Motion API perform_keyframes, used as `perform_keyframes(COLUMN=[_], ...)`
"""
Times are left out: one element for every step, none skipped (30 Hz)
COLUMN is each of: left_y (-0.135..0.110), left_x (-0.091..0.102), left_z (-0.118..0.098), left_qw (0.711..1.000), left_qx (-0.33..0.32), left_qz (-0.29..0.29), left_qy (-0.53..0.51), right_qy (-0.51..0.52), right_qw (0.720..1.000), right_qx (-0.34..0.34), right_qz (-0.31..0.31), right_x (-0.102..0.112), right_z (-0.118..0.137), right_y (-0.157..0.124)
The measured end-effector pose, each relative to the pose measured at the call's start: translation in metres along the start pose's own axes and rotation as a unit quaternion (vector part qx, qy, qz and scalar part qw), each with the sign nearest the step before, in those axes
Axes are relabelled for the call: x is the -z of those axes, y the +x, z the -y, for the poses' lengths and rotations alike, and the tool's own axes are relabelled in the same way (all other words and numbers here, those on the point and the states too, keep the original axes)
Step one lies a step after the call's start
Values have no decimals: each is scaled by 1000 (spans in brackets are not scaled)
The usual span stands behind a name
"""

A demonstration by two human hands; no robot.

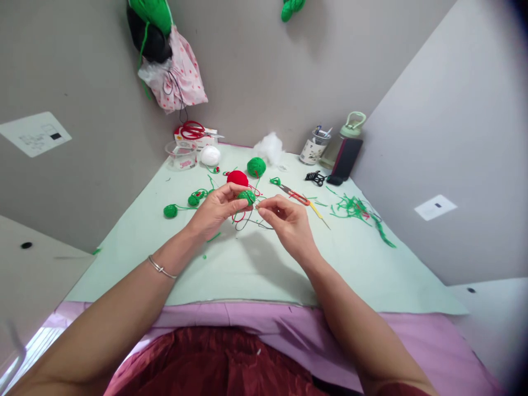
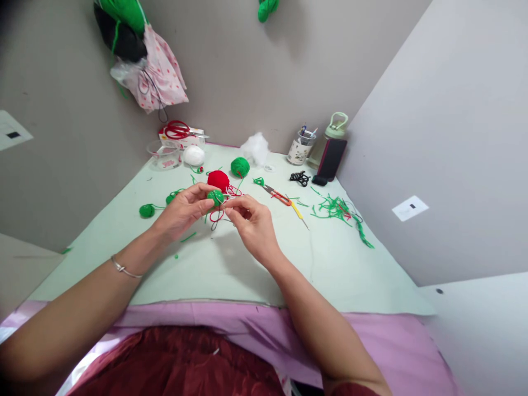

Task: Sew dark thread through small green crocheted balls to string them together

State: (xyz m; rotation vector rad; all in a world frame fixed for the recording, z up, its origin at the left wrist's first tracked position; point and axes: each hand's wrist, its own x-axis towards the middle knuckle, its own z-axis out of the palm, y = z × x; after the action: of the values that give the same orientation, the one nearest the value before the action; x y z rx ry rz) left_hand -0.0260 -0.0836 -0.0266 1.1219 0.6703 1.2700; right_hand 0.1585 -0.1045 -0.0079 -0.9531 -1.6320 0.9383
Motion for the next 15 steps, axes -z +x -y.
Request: perform_keyframes(left_y=[0,0,0,0,1,1,1,1,1,1,1,1,1,1,1], left_x=[-1,-1,-1,-1,-1,0,0,0,0,0,0,0,0,1,1], left_z=[0,1,1,2,3,4,5,6,6,7,7,7,8,8,8], left_qw=[1000,1000,1000,1000,1000,1000,1000,1000,1000,1000,1000,1000,1000,999,998], left_qx=[-2,-4,-5,-6,-7,-7,-6,-6,-5,-4,-3,-3,-5,-9,-17], left_qz=[2,5,8,11,14,16,18,20,20,19,15,11,5,-1,-6], left_qy=[-3,-3,-1,2,7,12,18,21,22,21,21,23,29,40,55], right_qy=[18,34,47,58,67,75,81,84,86,86,85,84,85,88,91], right_qw=[1000,999,998,997,996,995,994,994,994,994,994,994,993,992,991], right_qx=[-14,-28,-40,-50,-59,-66,-71,-73,-73,-73,-73,-76,-81,-88,-97], right_qz=[3,4,4,4,4,4,4,3,2,1,1,2,6,11,17], right_x=[0,-1,-1,-1,-1,-2,-2,-2,-3,-3,-3,-3,-3,-3,-3], right_z=[-1,-2,-2,-2,-2,-2,-1,-1,-1,-1,-2,-4,-6,-8,-11], right_y=[1,1,2,2,2,2,2,2,3,3,3,4,5,6,7])
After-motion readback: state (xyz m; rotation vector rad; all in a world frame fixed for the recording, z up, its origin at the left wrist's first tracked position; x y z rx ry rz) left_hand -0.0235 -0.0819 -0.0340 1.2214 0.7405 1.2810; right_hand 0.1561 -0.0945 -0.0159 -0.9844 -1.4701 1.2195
